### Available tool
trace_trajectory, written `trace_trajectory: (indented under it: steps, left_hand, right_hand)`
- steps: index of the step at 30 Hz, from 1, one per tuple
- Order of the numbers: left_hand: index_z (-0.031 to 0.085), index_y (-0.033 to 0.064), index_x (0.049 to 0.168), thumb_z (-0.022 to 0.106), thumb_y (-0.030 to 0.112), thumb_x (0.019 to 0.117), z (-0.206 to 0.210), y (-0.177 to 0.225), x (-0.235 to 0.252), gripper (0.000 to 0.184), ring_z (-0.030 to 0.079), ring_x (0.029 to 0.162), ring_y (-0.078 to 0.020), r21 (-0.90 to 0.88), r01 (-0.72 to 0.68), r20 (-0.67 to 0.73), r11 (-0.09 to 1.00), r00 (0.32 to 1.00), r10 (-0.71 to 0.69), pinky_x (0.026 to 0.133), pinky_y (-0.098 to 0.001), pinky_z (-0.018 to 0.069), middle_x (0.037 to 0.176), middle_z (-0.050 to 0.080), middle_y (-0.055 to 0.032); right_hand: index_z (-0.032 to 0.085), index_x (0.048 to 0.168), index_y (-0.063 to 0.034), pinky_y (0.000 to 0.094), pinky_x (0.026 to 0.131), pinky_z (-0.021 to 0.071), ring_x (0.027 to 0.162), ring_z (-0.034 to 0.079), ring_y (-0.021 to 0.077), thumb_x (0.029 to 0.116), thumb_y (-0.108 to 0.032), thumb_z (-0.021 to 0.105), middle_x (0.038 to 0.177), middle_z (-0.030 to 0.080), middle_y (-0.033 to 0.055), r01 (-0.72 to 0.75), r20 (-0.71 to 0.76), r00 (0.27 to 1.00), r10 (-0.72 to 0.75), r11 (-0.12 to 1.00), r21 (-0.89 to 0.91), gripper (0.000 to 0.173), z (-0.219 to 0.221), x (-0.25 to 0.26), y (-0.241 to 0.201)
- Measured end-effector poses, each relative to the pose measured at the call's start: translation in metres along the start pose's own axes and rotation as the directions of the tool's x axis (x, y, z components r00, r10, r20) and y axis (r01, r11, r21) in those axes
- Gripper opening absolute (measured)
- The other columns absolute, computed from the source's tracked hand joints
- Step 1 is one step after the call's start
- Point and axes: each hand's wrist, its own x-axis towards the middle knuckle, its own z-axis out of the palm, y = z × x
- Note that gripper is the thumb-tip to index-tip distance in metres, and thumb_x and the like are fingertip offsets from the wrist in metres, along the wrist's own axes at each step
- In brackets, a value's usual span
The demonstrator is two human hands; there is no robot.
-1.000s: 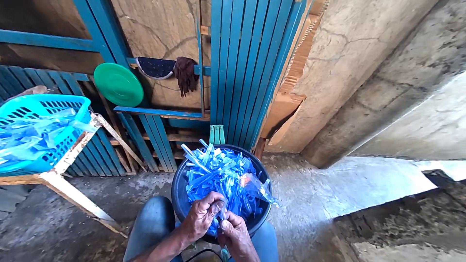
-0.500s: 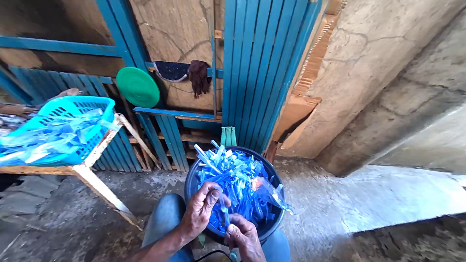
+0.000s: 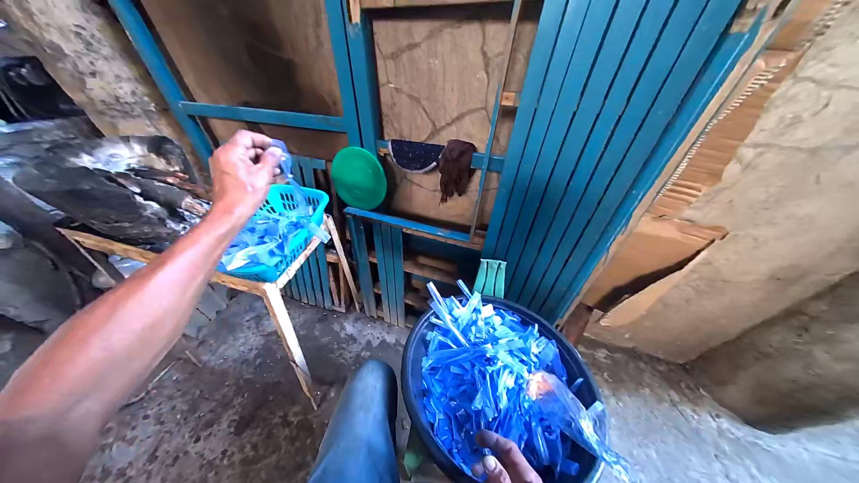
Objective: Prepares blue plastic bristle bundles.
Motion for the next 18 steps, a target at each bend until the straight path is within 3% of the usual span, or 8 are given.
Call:
trace_trajectory:
  steps: [4, 8, 10, 13, 15, 17, 18]
  left_hand:
    - [0.065, 0.0042, 0.124, 0.058, 0.028, 0.1039, -0.019, -0.041, 0.000, 0.032, 0.067, 0.102, -0.0481, 0.365, 0.153, 0.040, 0.918, 0.983, -0.180, 0.087, -0.0732, 0.0465, 0.108, 0.070, -0.0251]
    - [0.071, 0.0090, 0.115, 0.059, 0.028, 0.1031, -0.024, -0.050, -0.023, 0.025, 0.064, 0.103, -0.0553, 0.641, 0.112, 0.205, 0.759, 0.928, -0.310, 0.081, -0.0769, 0.0450, 0.105, 0.070, -0.0291]
    - [0.070, 0.0071, 0.119, 0.059, 0.022, 0.1027, -0.027, -0.038, -0.036, 0.025, 0.060, 0.111, -0.0572, 0.684, 0.038, 0.242, 0.729, 0.930, -0.275, 0.082, -0.0778, 0.0442, 0.116, 0.067, -0.0297]
    - [0.058, 0.0021, 0.137, 0.056, 0.014, 0.1013, -0.021, -0.009, -0.064, 0.037, 0.049, 0.127, -0.0586, 0.551, -0.120, 0.273, 0.826, 0.961, -0.043, 0.092, -0.0784, 0.0412, 0.138, 0.054, -0.0311]
    - [0.059, 0.0045, 0.137, 0.053, 0.019, 0.1037, -0.001, 0.011, -0.095, 0.037, 0.061, 0.117, -0.0483, 0.346, -0.221, 0.337, 0.912, 0.936, 0.099, 0.093, -0.0703, 0.0488, 0.132, 0.061, -0.0254]
    - [0.068, 0.0092, 0.127, 0.056, 0.026, 0.1049, 0.037, 0.029, -0.140, 0.030, 0.071, 0.100, -0.0309, 0.064, -0.232, 0.511, 0.971, 0.843, 0.168, 0.087, -0.0591, 0.0574, 0.118, 0.070, -0.0141]
    - [0.072, 0.0102, 0.120, 0.058, 0.028, 0.1037, 0.062, 0.037, -0.167, 0.028, 0.071, 0.097, -0.0243, -0.070, -0.207, 0.627, 0.976, 0.752, 0.204, 0.087, -0.0536, 0.0587, 0.112, 0.073, -0.0100]
  right_hand:
    - [0.062, 0.126, 0.0036, 0.0362, 0.070, 0.0626, 0.087, 0.072, 0.0203, 0.1000, -0.007, 0.055, 0.117, 0.070, 0.0139, -0.017, 0.006, 1.000, 0.017, 1.000, -0.016, 0.029, -0.001, -0.001, -0.001]
    - [0.061, 0.126, 0.0039, 0.0363, 0.070, 0.0625, 0.086, 0.072, 0.0211, 0.1006, -0.007, 0.055, 0.116, 0.070, 0.0146, -0.024, 0.024, 0.999, 0.024, 1.000, -0.004, 0.028, -0.003, 0.000, -0.001]
    - [0.062, 0.126, 0.0037, 0.0364, 0.069, 0.0624, 0.085, 0.072, 0.0219, 0.1015, -0.007, 0.055, 0.115, 0.070, 0.0151, -0.034, 0.024, 0.999, 0.035, 0.999, -0.013, 0.028, -0.003, 0.000, -0.002]
    - [0.064, 0.124, 0.0025, 0.0355, 0.067, 0.0623, 0.083, 0.072, 0.0224, 0.1004, -0.009, 0.056, 0.114, 0.071, 0.0152, -0.062, -0.007, 0.998, 0.061, 0.997, -0.048, 0.028, -0.003, -0.002, -0.006]
    - [0.067, 0.121, 0.0006, 0.0328, 0.063, 0.0607, 0.077, 0.071, 0.0197, 0.1007, -0.012, 0.057, 0.108, 0.073, 0.0126, -0.066, -0.048, 0.997, 0.061, 0.992, -0.110, 0.026, -0.002, 0.000, -0.008]
    - [0.069, 0.116, -0.0005, 0.0298, 0.057, 0.0575, 0.068, 0.068, 0.0163, 0.1004, -0.014, 0.058, 0.093, 0.073, 0.0097, -0.054, -0.106, 0.994, 0.035, 0.983, -0.178, 0.023, -0.004, 0.003, -0.010]
    - [0.069, 0.114, -0.0005, 0.0286, 0.055, 0.0562, 0.064, 0.066, 0.0150, 0.1002, -0.013, 0.058, 0.087, 0.072, 0.0082, -0.035, -0.125, 0.992, 0.008, 0.976, -0.214, 0.022, -0.006, 0.006, -0.009]
